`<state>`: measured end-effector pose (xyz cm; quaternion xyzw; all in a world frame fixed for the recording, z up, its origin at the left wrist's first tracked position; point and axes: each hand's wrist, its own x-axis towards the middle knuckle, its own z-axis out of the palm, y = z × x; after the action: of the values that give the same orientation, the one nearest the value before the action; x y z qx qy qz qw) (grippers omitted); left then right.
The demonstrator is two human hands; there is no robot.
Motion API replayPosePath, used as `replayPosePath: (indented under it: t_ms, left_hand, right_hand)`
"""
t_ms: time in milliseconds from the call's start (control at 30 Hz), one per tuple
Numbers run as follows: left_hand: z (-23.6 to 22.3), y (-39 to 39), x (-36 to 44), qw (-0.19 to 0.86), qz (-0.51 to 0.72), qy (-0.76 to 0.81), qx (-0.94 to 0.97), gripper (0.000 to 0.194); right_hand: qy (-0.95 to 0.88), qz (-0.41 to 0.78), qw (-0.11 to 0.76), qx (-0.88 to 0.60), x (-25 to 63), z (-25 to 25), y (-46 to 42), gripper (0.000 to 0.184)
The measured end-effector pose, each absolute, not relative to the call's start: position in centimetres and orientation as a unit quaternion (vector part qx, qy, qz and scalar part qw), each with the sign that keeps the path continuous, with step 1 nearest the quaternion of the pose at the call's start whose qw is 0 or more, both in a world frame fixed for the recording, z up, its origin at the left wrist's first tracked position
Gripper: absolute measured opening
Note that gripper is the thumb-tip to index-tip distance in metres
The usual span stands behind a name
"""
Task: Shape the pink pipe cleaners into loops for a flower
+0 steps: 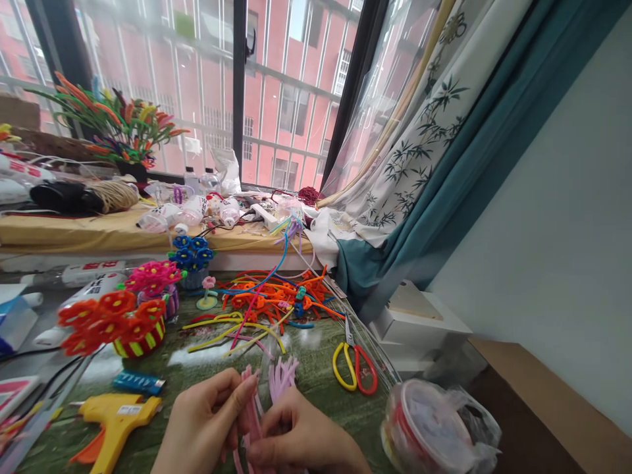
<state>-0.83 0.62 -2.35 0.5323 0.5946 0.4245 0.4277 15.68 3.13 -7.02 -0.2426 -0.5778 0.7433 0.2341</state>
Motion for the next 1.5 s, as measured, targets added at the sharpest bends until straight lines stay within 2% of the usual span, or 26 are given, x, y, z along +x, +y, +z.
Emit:
replayPosePath:
  t_ms: [433, 733, 1100, 1300, 1500]
  left_hand:
    - [-4.3, 0.9, -1.2, 0.424, 0.425, 0.595, 0.534, 0.056]
    - [-3.5, 0.3, -0.9, 0.438, 0.433, 0.595, 0.517, 0.056]
    - [-3.8, 0.2, -1.0, 0.443, 0.429, 0.594, 0.517, 0.057]
    - [-3.1, 0.0, -0.9, 0.423, 0.425, 0.604, 0.525, 0.06]
    - [-2.7, -0.1, -0.8, 0.443, 0.418, 0.594, 0.526, 0.058]
  right_hand:
    - [-0.588, 0.744, 0.163, -0.272, 16.1, -7.9, 3.6, 0.051]
    - [-0.594, 0.747, 0.164, -0.251, 16.4, -8.3, 3.5, 0.039]
    - [-0.613, 0.719, 0.133, -0.298, 16.4, -7.9, 3.4, 0.052]
    - [-0.621, 0.717, 0.126, -0.29, 16.5, -7.2, 3.3, 0.049]
    - [-0.619, 0.728, 0.134, -0.263, 16.6, -8.5, 3.6, 0.047]
